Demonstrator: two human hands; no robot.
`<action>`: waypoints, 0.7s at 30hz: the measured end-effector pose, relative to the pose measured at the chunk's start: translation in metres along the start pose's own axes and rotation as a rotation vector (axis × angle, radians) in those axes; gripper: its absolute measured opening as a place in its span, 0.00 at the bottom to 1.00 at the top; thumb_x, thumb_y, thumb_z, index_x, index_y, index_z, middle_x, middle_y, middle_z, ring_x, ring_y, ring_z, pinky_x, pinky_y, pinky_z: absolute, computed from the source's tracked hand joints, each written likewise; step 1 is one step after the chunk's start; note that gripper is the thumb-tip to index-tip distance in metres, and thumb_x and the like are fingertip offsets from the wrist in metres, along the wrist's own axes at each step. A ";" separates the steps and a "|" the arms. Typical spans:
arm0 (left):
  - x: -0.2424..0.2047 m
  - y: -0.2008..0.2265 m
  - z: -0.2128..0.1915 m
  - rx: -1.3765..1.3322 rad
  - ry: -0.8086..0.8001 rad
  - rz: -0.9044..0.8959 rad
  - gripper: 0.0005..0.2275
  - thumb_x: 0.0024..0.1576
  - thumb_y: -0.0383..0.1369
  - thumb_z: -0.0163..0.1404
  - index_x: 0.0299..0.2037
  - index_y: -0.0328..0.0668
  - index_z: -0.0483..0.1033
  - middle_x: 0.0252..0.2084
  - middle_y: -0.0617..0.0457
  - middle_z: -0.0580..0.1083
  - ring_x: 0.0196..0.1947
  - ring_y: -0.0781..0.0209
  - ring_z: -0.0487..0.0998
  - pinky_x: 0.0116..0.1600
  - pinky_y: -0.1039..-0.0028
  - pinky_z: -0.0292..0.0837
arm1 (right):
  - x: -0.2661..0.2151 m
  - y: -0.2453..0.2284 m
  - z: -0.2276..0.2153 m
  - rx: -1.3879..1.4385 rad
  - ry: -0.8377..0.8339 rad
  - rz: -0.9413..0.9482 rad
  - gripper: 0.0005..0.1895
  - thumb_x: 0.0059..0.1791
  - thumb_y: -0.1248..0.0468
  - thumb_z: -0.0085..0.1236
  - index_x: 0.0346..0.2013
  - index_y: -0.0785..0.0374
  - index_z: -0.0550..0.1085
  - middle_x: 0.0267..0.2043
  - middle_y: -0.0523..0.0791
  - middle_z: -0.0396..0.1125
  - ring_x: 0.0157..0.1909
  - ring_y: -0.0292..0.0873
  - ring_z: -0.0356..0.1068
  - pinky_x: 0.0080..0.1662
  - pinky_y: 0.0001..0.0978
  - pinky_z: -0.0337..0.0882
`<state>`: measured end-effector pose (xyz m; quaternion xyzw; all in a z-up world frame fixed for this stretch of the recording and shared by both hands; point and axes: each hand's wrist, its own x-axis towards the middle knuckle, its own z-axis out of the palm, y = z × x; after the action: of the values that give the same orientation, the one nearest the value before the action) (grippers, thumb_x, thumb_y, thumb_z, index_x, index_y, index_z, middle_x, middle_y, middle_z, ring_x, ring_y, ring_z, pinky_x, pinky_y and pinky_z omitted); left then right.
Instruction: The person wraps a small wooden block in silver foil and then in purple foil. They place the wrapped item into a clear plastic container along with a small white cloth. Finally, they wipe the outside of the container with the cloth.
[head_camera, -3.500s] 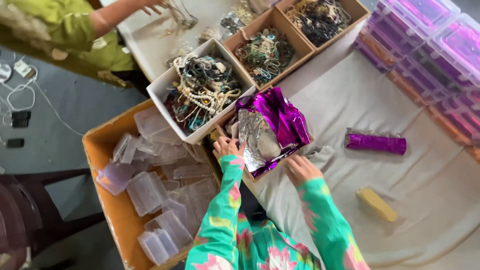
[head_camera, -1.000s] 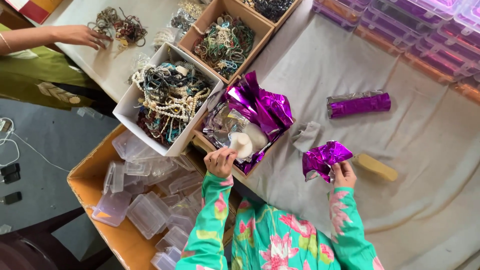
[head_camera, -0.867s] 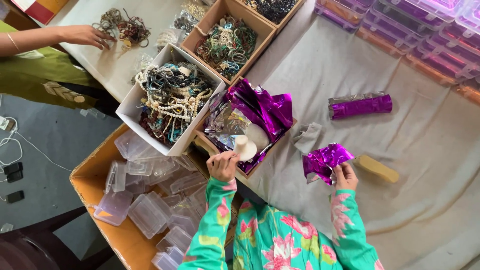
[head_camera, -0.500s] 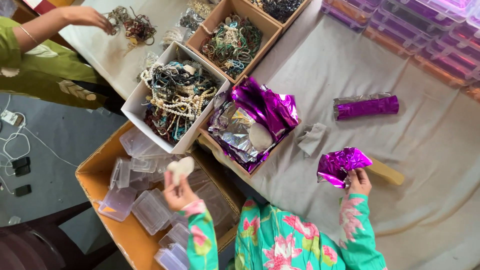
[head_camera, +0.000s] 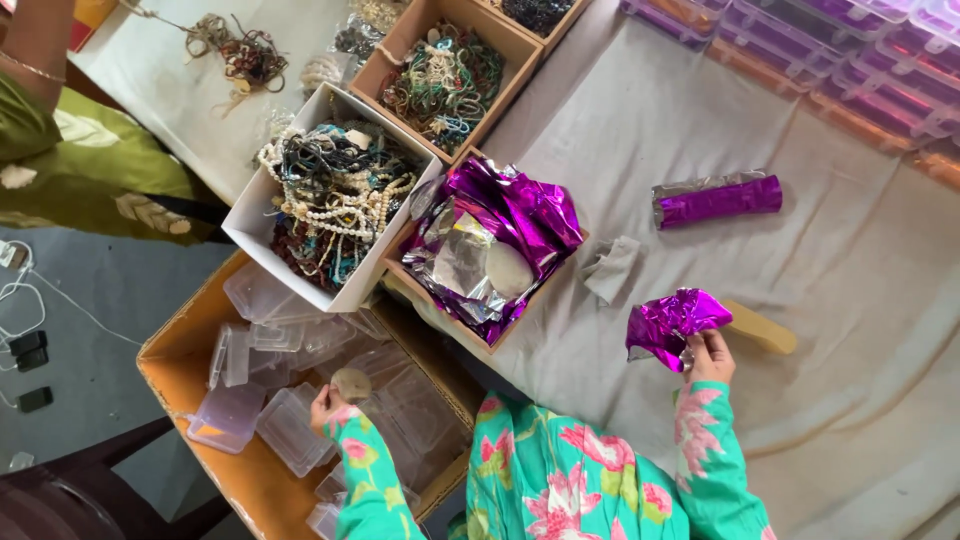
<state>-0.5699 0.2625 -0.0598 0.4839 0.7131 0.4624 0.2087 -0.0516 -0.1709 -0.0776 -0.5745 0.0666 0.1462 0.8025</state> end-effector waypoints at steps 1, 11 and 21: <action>-0.002 0.011 0.002 -0.003 -0.006 0.002 0.10 0.58 0.29 0.63 0.46 0.31 0.82 0.44 0.43 0.82 0.40 0.56 0.82 0.48 0.69 0.76 | 0.000 -0.002 -0.001 0.001 0.006 -0.004 0.09 0.55 0.72 0.57 0.50 0.67 0.75 0.44 0.40 0.72 0.41 0.31 0.70 0.42 0.22 0.69; -0.127 0.233 0.046 -1.179 -0.746 -0.592 0.20 0.68 0.45 0.45 0.57 0.35 0.75 0.55 0.40 0.76 0.52 0.49 0.78 0.53 0.60 0.76 | -0.002 -0.014 -0.006 0.091 0.034 -0.050 0.10 0.55 0.74 0.57 0.51 0.70 0.75 0.46 0.42 0.73 0.46 0.34 0.72 0.48 0.25 0.71; -0.281 0.393 0.066 -1.735 -1.816 -1.709 0.37 0.67 0.54 0.42 0.78 0.38 0.45 0.81 0.50 0.46 0.77 0.55 0.55 0.78 0.64 0.51 | -0.022 -0.050 -0.021 0.156 0.280 0.199 0.10 0.54 0.69 0.54 0.51 0.61 0.73 0.43 0.41 0.72 0.42 0.39 0.73 0.40 0.43 0.76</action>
<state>-0.2006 0.0849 0.2046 -0.2185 -0.0796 0.0248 0.9723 -0.0554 -0.2092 -0.0340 -0.5159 0.2453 0.1379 0.8091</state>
